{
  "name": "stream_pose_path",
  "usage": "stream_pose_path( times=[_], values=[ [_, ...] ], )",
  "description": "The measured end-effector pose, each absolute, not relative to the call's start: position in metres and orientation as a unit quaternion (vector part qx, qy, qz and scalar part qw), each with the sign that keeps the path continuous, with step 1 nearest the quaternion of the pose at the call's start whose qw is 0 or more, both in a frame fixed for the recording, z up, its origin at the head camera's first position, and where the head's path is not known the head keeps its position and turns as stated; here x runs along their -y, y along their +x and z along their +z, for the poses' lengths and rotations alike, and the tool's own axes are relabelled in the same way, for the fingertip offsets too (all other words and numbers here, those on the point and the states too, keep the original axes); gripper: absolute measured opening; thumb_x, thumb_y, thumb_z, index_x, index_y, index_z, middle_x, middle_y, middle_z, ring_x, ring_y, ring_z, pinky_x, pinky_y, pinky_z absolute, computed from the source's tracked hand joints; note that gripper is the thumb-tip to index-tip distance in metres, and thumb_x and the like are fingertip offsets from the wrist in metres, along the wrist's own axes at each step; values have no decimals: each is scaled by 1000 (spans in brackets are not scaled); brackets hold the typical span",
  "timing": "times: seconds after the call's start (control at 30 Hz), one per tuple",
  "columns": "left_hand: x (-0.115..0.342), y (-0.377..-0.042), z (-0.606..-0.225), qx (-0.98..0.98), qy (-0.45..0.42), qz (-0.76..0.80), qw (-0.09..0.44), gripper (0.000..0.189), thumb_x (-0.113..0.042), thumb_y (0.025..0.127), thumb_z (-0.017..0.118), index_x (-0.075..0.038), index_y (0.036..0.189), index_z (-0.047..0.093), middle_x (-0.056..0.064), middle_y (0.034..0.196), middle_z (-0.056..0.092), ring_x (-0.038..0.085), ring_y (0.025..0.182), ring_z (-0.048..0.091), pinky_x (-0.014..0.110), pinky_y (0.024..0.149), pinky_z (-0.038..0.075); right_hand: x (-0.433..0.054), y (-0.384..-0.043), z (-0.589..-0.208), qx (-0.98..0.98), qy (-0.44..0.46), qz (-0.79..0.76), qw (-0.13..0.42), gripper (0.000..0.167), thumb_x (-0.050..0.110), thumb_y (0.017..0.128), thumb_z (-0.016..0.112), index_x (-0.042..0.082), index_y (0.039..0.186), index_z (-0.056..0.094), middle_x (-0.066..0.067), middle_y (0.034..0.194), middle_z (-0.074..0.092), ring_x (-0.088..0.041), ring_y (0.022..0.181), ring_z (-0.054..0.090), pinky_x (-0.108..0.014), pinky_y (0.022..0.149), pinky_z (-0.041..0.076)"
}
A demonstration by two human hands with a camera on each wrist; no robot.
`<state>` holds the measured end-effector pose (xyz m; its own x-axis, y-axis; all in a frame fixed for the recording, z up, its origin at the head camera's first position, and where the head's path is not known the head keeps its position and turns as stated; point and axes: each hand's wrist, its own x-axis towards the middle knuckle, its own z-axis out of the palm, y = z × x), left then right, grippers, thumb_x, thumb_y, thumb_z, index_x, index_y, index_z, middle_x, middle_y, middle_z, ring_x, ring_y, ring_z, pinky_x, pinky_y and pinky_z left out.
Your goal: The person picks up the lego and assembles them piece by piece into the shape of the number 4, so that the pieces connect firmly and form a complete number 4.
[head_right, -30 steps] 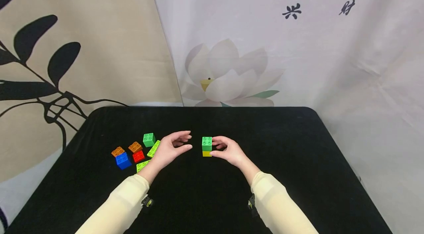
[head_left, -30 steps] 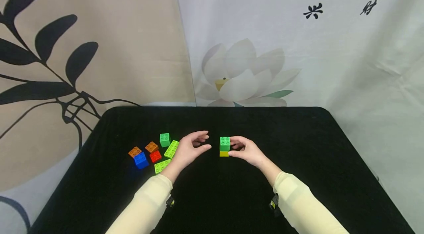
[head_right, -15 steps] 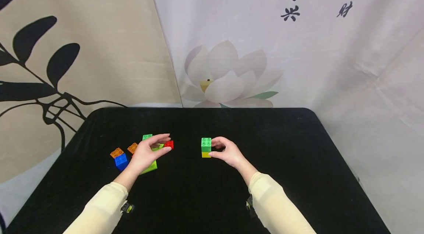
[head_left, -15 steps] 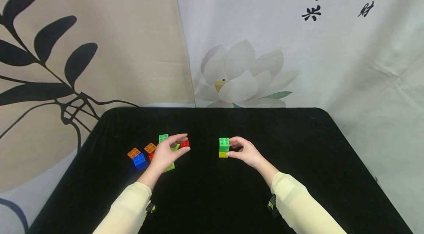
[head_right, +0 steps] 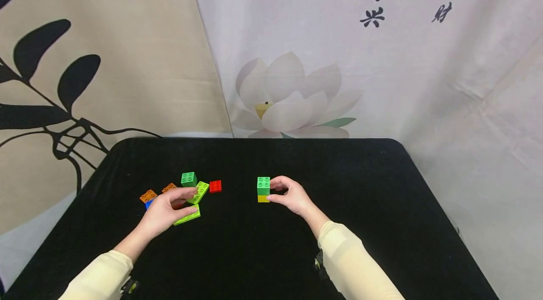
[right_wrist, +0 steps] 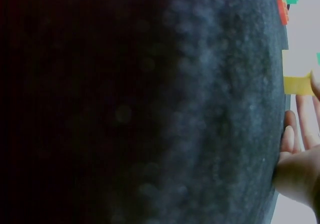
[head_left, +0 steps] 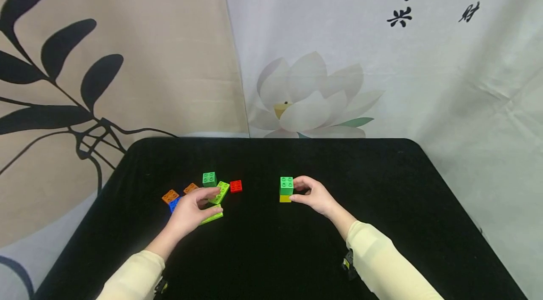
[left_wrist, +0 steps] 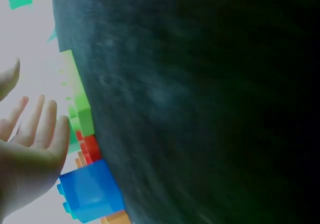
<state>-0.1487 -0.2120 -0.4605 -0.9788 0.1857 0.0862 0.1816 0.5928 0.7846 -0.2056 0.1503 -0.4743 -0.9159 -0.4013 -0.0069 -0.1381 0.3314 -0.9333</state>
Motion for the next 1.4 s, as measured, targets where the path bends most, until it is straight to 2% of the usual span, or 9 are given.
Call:
stream_pose_path(
  times=[0.17,0.5,0.7,0.93,1.17,1.4],
  values=[
    [219,-139,-464,-898,102,428,3,53,-15,82,80,-6,131,61,13,125,65,31,112,62,52,96,49,-154,-212,-489,-814,-165,-546,113,35,10,90,72,1,122,61,-14,119,64,-35,113,55,-31,83,47],
    [222,-132,-467,-909,99,404,13,55,-18,80,82,-7,130,63,13,123,65,31,108,63,51,92,51,-154,-212,-489,-815,-158,-545,117,35,13,89,74,5,121,62,-10,118,65,-30,111,56,-33,84,47],
    [221,-133,-469,-902,96,420,32,54,-18,78,83,-7,127,64,11,119,66,27,103,65,47,87,53,-153,-212,-490,-813,-162,-547,117,36,12,89,74,2,121,62,-12,118,64,-32,112,56,-34,84,47],
    [222,-137,-476,-901,98,421,48,51,-17,77,83,-11,125,66,8,120,65,25,106,64,45,90,52,-153,-210,-486,-811,-162,-549,121,36,8,90,73,-2,123,60,-17,120,63,-38,114,54,-35,84,46],
    [222,-139,-479,-903,104,413,54,50,-15,77,83,-14,125,68,7,122,65,26,107,62,47,90,50,-147,-195,-453,-806,-176,-552,126,34,1,90,70,-7,120,59,-22,118,63,-44,113,53,-38,85,46],
    [222,-139,-481,-906,100,408,45,47,-13,76,83,-15,122,70,8,122,66,29,110,61,51,92,49,-149,-198,-460,-806,-175,-553,120,34,1,89,70,-7,120,59,-22,116,63,-43,112,53,-38,83,47]
  ],
)
